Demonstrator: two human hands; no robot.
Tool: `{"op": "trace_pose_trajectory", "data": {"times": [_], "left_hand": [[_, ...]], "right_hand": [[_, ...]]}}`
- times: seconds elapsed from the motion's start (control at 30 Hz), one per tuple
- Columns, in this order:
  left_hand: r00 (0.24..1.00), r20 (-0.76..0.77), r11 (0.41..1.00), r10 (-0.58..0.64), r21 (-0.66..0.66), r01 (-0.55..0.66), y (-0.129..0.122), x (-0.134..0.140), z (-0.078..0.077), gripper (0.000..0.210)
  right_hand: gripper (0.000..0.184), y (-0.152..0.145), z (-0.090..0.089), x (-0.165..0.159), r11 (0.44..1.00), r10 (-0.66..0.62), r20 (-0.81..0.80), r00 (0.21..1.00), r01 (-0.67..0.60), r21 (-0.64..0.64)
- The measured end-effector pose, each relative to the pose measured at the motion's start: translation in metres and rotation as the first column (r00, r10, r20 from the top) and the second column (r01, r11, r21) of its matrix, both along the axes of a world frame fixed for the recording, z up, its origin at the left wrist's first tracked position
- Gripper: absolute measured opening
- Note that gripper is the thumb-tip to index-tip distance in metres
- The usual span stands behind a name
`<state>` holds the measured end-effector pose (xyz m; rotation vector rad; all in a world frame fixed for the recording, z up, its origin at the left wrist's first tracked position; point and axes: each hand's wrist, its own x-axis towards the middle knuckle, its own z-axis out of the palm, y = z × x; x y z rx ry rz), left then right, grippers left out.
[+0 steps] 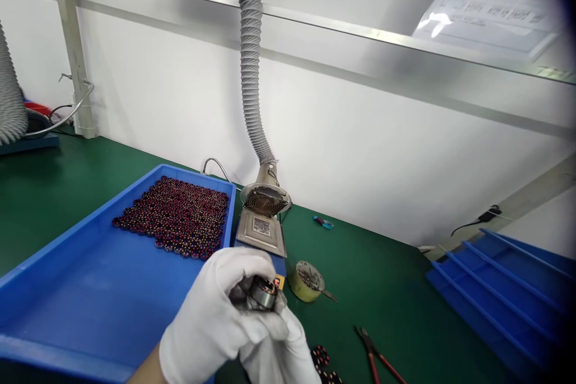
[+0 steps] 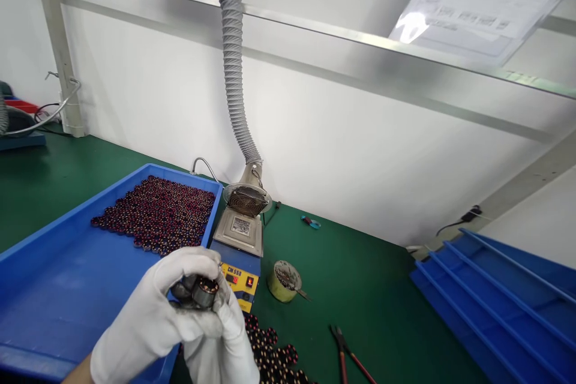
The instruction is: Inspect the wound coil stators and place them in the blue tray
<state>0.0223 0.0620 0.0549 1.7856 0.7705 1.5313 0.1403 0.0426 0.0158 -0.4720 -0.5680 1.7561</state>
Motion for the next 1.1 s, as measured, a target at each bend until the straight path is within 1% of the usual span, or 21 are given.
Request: {"op": "trace_pose_trajectory", "data": {"times": [0.1,0.17,0.23,0.27,0.3,0.37,0.43,0.5,0.53,0.57,0.6,0.67,0.7,0.73,0.77,0.87,0.93,1.0,1.07,1.1], "left_hand": [[0.997,0.008,0.993,-0.079,0.092,0.078,0.004,-0.004,-0.002,0.031],[0.992,-0.024,0.985,-0.125,0.116,0.127,0.005,-0.009,-0.002,0.023],[0.989,-0.027,0.984,-0.143,0.108,0.145,0.006,-0.014,-0.001,0.012],[0.991,-0.008,0.987,-0.136,0.091,0.136,0.005,-0.015,-0.001,0.006],[0.992,0.024,0.990,-0.126,0.074,0.123,0.005,-0.015,-0.001,0.005],[0.985,0.126,0.993,-0.114,0.030,0.111,0.003,-0.014,-0.002,0.010],[0.963,0.257,0.993,-0.084,-0.056,0.102,0.000,-0.013,-0.002,0.011],[0.917,0.398,0.985,-0.003,-0.159,0.073,-0.002,-0.014,0.001,0.015],[0.906,0.422,0.976,0.041,-0.212,0.054,-0.003,-0.016,0.004,0.015],[0.915,0.397,0.964,0.069,-0.262,0.041,-0.004,-0.018,0.007,0.010],[0.942,0.329,0.951,0.065,-0.307,0.042,-0.004,-0.020,0.010,0.005],[0.992,0.123,0.915,-0.033,-0.395,0.080,-0.004,-0.023,0.015,0.018],[0.994,0.050,0.896,-0.101,-0.430,0.113,-0.004,-0.023,0.016,0.022],[0.988,0.021,0.886,-0.155,-0.440,0.148,-0.004,-0.023,0.017,0.021],[0.982,0.025,0.889,-0.185,-0.421,0.178,-0.004,-0.023,0.017,0.019],[0.978,0.087,0.928,-0.192,-0.309,0.209,-0.003,-0.019,0.014,0.017],[0.966,0.160,0.930,-0.204,-0.276,0.242,-0.004,-0.016,0.011,0.015],[0.924,0.288,0.900,-0.252,-0.282,0.334,-0.006,-0.012,0.008,0.010],[0.842,0.455,0.851,-0.289,-0.280,0.444,-0.008,-0.009,0.005,0.003],[0.795,0.539,0.837,-0.279,-0.269,0.476,-0.010,-0.008,0.004,0.002]], "right_hand": [[0.028,0.002,-0.007,0.000,1.000,-0.001,-0.015,1.000,0.001,0.008],[0.024,0.005,-0.011,0.000,0.998,-0.013,0.044,0.999,0.010,0.062],[0.026,0.011,-0.014,0.000,0.990,-0.041,0.129,0.991,0.023,0.138],[0.030,0.014,-0.014,-0.001,0.985,-0.058,0.160,0.985,0.030,0.169],[0.034,0.017,-0.014,-0.001,0.980,-0.073,0.184,0.980,0.037,0.194],[0.038,0.023,-0.011,0.000,0.974,-0.092,0.237,0.967,0.037,0.224],[0.035,0.027,-0.007,0.002,0.967,-0.105,0.307,0.946,0.025,0.253],[0.029,0.028,-0.004,0.006,0.967,-0.095,0.353,0.931,0.003,0.254],[0.027,0.026,-0.002,0.008,0.970,-0.085,0.354,0.931,-0.004,0.244],[0.028,0.024,-0.002,0.010,0.972,-0.078,0.348,0.934,-0.006,0.234],[0.029,0.021,-0.002,0.011,0.974,-0.074,0.342,0.937,-0.005,0.227],[0.034,0.017,-0.004,0.013,0.976,-0.074,0.326,0.943,0.001,0.219],[0.035,0.017,-0.005,0.015,0.976,-0.073,0.322,0.944,0.002,0.217],[0.036,0.018,-0.007,0.016,0.977,-0.069,0.320,0.945,-0.001,0.213],[0.034,0.021,-0.008,0.018,0.978,-0.066,0.322,0.944,-0.004,0.209],[0.023,0.036,-0.011,0.025,0.983,0.019,0.340,0.940,-0.080,0.165],[0.015,0.042,-0.013,0.031,0.981,0.089,0.346,0.934,-0.142,0.129],[0.016,0.041,-0.015,0.035,0.980,0.114,0.338,0.934,-0.163,0.119],[0.022,0.035,-0.018,0.036,0.980,0.103,0.323,0.941,-0.152,0.129],[0.023,0.032,-0.021,0.036,0.980,0.101,0.314,0.944,-0.149,0.133]]}}
